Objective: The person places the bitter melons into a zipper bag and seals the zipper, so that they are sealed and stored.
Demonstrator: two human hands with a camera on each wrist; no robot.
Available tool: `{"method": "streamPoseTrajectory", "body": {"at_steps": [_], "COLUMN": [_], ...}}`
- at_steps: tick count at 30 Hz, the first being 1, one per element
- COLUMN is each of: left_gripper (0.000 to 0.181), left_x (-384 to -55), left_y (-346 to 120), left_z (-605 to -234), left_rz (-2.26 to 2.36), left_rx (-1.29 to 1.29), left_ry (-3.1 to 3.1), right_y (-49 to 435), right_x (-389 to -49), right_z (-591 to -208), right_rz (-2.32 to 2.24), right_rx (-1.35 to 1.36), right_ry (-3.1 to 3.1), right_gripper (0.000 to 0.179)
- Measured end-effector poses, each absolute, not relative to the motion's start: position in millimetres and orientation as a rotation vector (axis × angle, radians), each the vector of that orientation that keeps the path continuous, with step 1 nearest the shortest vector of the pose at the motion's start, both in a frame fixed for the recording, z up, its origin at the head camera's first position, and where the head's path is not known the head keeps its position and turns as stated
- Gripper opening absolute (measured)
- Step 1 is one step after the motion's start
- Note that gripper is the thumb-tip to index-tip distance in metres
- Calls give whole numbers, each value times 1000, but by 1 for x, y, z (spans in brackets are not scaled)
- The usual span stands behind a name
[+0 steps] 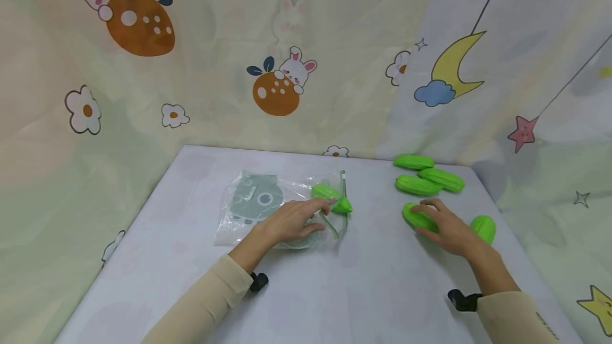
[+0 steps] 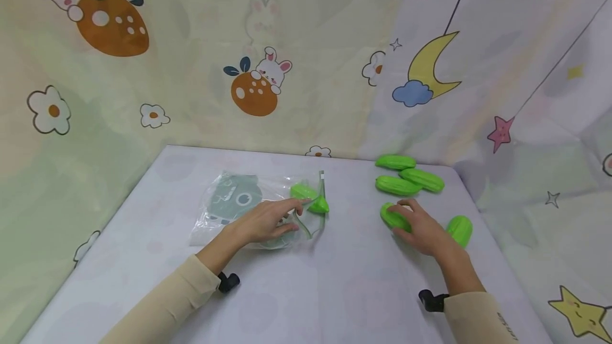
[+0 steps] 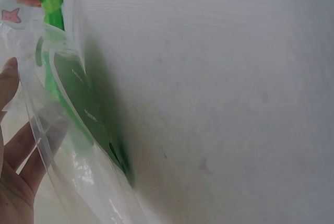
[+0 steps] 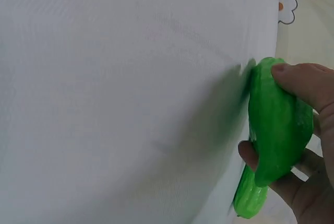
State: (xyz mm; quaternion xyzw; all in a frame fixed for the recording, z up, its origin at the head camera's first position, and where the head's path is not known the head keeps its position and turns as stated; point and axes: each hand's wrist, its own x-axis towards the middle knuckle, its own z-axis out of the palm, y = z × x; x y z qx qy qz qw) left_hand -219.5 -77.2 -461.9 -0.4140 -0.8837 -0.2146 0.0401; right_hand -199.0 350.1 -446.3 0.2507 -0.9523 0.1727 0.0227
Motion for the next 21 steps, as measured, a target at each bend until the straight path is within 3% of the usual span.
{"method": "streamPoseTrajectory", "body": {"at_steps": [6, 13, 21], "left_gripper": [35, 35, 39], "left_x": [-217, -215, -216], "left_y": [-77, -78, -75], "left_z": [-462, -460, -459], "left_rz": [-650, -672, -685], "left_rx": [-1244, -1235, -1245], "left_ry": [-2736, -2744, -2730], "right_y": [347, 338, 324], "right_x": [-201, -202, -203], "right_z": [-450, -447, -448], "right_rz": [553, 626, 652], "right_rx": [803, 776, 871], "right_ry": [-2856, -2901, -2834], "right_gripper": [33, 55, 61]}}
